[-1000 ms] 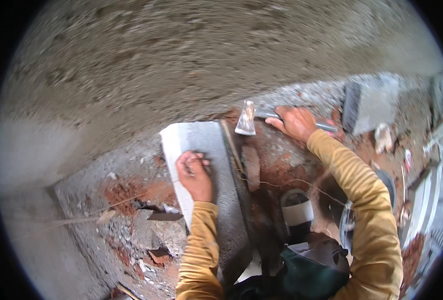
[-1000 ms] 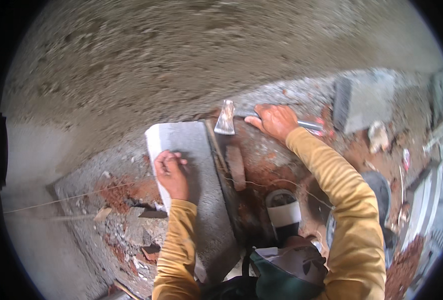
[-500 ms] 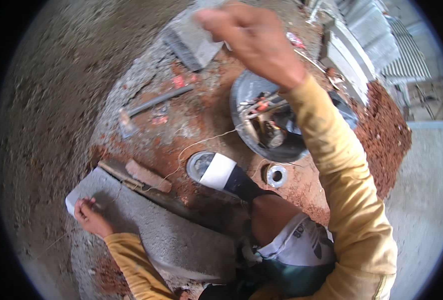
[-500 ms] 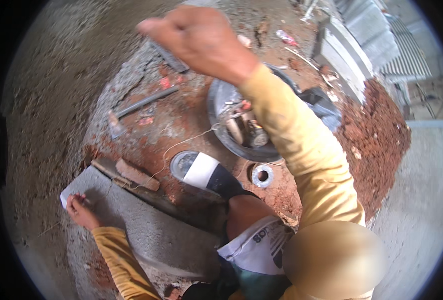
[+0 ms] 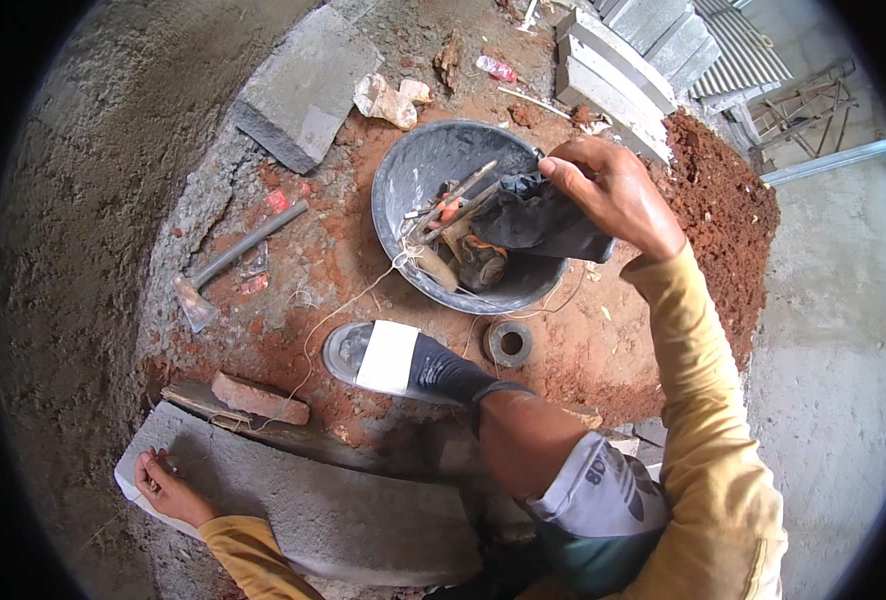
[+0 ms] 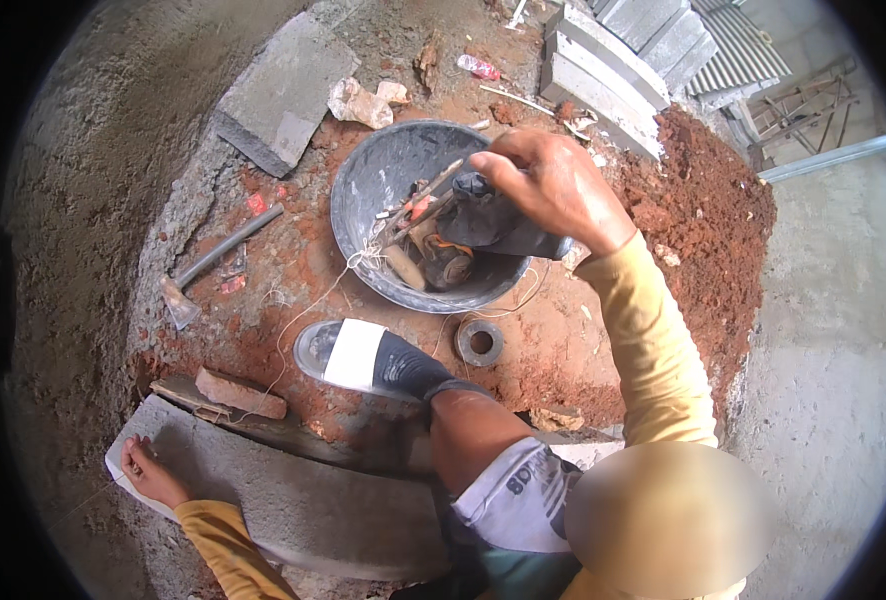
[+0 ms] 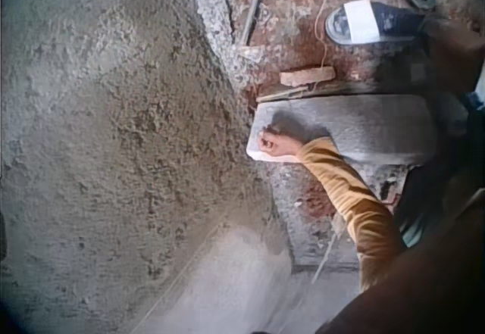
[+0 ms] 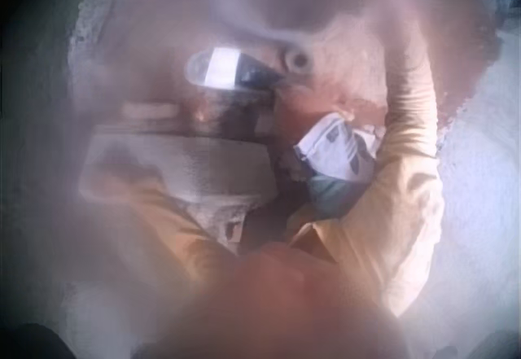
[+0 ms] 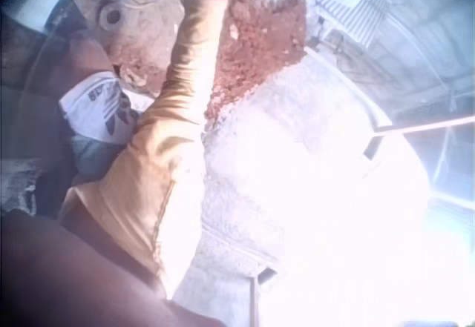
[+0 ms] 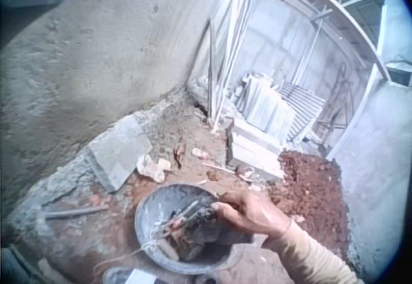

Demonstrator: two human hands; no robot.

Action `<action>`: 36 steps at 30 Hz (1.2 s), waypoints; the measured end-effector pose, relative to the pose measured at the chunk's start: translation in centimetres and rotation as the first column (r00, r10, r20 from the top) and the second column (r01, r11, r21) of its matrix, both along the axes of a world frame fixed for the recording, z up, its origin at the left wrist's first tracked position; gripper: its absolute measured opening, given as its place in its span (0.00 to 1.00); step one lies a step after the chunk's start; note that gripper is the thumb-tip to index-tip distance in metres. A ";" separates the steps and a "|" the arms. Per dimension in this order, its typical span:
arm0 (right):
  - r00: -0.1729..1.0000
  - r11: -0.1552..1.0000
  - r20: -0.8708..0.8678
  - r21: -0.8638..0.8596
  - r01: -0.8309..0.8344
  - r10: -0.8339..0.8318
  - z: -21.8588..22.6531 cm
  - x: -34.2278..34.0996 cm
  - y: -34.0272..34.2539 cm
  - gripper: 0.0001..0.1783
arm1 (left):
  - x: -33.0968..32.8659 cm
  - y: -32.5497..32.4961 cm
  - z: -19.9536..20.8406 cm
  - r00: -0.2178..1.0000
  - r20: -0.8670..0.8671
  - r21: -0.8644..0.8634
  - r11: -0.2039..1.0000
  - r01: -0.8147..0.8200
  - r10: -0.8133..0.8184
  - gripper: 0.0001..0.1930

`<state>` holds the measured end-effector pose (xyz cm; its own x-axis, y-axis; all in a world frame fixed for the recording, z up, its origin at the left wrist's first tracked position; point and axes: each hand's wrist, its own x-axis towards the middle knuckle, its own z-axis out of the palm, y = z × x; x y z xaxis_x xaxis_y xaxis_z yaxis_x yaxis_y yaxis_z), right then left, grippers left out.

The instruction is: The person ties a string to a bucket, walks through a construction area, and positions a concrete slab against a wall. They then use a string line and a plumb bob to align the slab vertically, adjusting the string and checking the alignment repeatedly.

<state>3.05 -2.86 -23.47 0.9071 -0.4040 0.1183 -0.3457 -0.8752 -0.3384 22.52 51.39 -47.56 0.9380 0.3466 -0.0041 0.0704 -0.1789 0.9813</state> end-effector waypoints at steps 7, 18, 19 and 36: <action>0.848 0.964 -0.502 -0.264 0.038 -0.170 -5.7 -2.9 -0.5 0.16 | 0.3 0.0 -0.3 0.999 0.032 -0.031 0.999 0.003 -0.002 0.15; 0.893 0.996 0.444 -0.084 -0.040 0.074 -0.2 3.3 3.2 0.09 | -0.1 -0.7 0.3 0.999 0.027 -0.057 0.998 -0.029 0.030 0.15; 0.841 0.998 0.539 0.005 0.058 -0.052 0.7 2.4 3.0 0.10 | -0.1 -0.6 0.1 0.999 0.018 -0.080 0.996 -0.037 0.039 0.15; 0.963 0.996 -0.256 -0.007 -0.085 0.081 -15.4 4.2 -6.8 0.17 | -0.4 -0.4 0.1 0.996 0.093 0.103 0.995 -0.003 -0.007 0.11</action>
